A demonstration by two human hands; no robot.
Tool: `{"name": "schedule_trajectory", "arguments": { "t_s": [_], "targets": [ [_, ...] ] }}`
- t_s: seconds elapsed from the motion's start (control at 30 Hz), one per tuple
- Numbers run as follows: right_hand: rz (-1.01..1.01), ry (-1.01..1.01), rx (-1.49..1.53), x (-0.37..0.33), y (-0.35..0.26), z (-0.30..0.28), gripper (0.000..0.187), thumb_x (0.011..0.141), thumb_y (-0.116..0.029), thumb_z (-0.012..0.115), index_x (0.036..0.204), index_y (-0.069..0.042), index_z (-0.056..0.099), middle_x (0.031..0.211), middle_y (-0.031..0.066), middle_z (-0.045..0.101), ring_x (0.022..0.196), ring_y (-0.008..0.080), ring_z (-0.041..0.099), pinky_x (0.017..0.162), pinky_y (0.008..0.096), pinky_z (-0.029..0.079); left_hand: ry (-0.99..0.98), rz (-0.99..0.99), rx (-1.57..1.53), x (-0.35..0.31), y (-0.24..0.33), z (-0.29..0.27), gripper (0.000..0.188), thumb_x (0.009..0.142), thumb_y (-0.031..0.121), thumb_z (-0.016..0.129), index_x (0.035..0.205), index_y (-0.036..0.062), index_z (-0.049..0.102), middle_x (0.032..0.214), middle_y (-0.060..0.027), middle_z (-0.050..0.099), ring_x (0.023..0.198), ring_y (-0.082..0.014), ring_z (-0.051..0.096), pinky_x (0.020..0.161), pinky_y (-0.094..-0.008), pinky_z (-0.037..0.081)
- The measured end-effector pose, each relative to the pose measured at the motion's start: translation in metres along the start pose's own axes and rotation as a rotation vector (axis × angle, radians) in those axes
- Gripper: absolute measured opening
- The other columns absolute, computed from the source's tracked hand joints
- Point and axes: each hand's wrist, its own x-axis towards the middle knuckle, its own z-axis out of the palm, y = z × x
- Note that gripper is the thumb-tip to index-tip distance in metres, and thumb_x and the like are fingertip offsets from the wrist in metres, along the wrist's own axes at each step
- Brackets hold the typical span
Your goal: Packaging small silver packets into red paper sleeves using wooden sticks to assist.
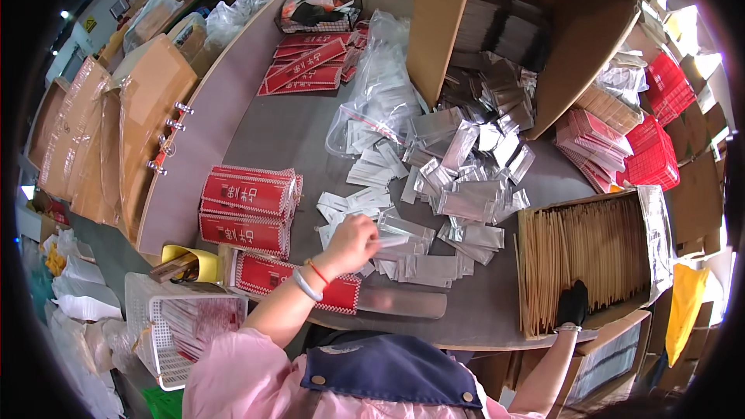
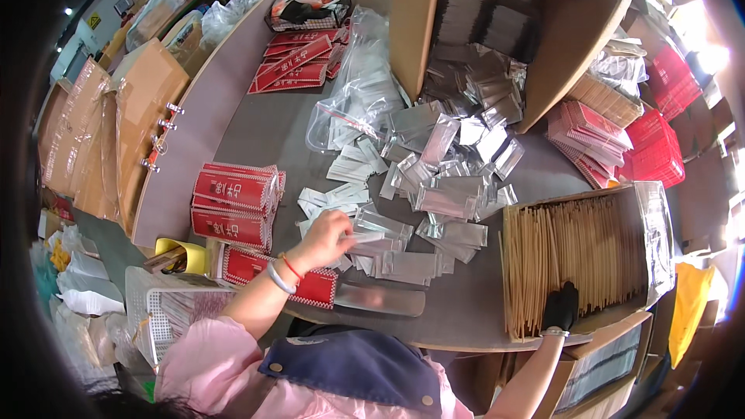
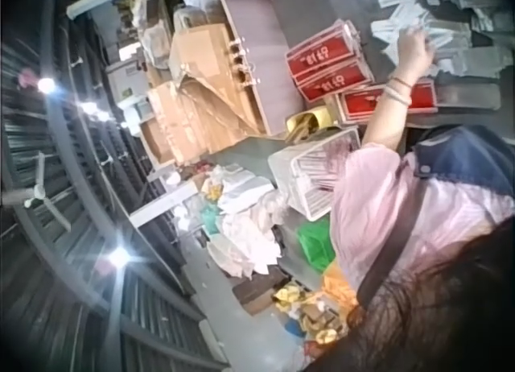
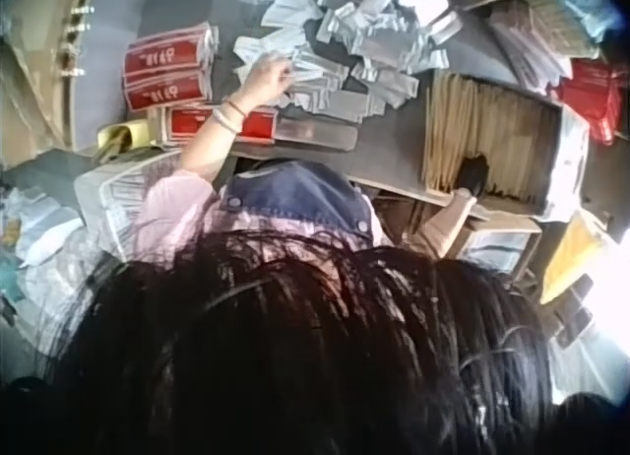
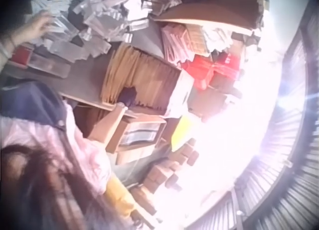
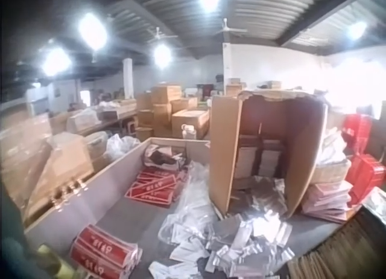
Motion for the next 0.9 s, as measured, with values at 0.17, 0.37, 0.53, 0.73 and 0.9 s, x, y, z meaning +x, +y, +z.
{"name": "schedule_trajectory", "arguments": {
  "t_s": [0.17, 0.37, 0.53, 0.73, 0.9],
  "targets": [
    [0.056, 0.061, -0.018, -0.002, -0.002, 0.008, 0.038, 0.091, -0.018, 0.058, 0.122, 0.005, 0.061, 0.123, 0.0244, 0.062, 0.118, 0.0399, 0.057, 0.103, 0.0439, 0.044, 0.004, -0.036, 0.178, -0.017, 0.023, 0.006, 0.028, 0.071, 0.016, 0.081, 0.094, 0.0112, 0.065, 0.097, -0.0075, 0.060, 0.095, -0.0322, 0.058, 0.084, -0.0429, 0.047],
    [0.171, 0.101, 0.126, -0.003, 0.017, 0.013, 0.040, 0.096, -0.016, 0.055, 0.128, 0.008, 0.057, 0.128, 0.0226, 0.061, 0.121, 0.0360, 0.057, 0.105, 0.0410, 0.043, -0.009, -0.123, -0.079, -0.016, 0.020, -0.004, 0.017, 0.076, 0.011, 0.078, 0.087, 0.0056, 0.066, 0.075, -0.0068, 0.066, 0.073, -0.0316, 0.066, 0.066, -0.0399, 0.052],
    [0.034, 0.184, 0.923, -0.034, -0.037, 0.007, 0.034, 0.102, -0.016, 0.049, 0.126, 0.006, 0.059, 0.124, 0.0224, 0.063, 0.112, 0.0315, 0.061, 0.096, 0.0360, 0.047, -0.186, -0.229, -0.426, -0.041, 0.058, -0.016, 0.021, 0.078, 0.019, 0.079, 0.087, 0.0036, 0.069, 0.070, -0.0131, 0.067, 0.063, -0.0299, 0.066, 0.062, -0.0394, 0.052],
    [-0.630, -0.392, 0.470, -0.109, -0.200, -0.010, 0.021, 0.089, -0.010, 0.066, 0.109, -0.010, 0.072, 0.084, 0.0136, 0.061, 0.080, 0.0325, 0.062, 0.070, 0.0394, 0.050, -0.048, -0.084, -0.060, -0.085, 0.063, -0.010, 0.048, 0.061, 0.024, 0.087, 0.103, 0.0105, 0.069, 0.105, -0.0074, 0.060, 0.104, -0.0295, 0.057, 0.090, -0.0420, 0.044],
    [-0.767, -0.463, 0.175, -0.130, -0.201, 0.016, 0.026, 0.087, -0.020, 0.068, 0.112, -0.017, 0.071, 0.082, 0.0124, 0.061, 0.081, 0.0330, 0.062, 0.070, 0.0425, 0.050, -0.135, 0.002, 0.123, -0.111, 0.050, -0.021, 0.070, 0.058, 0.027, 0.088, 0.120, 0.0065, 0.064, 0.122, -0.0063, 0.057, 0.112, -0.0295, 0.051, 0.098, -0.0455, 0.041]
  ]
}}
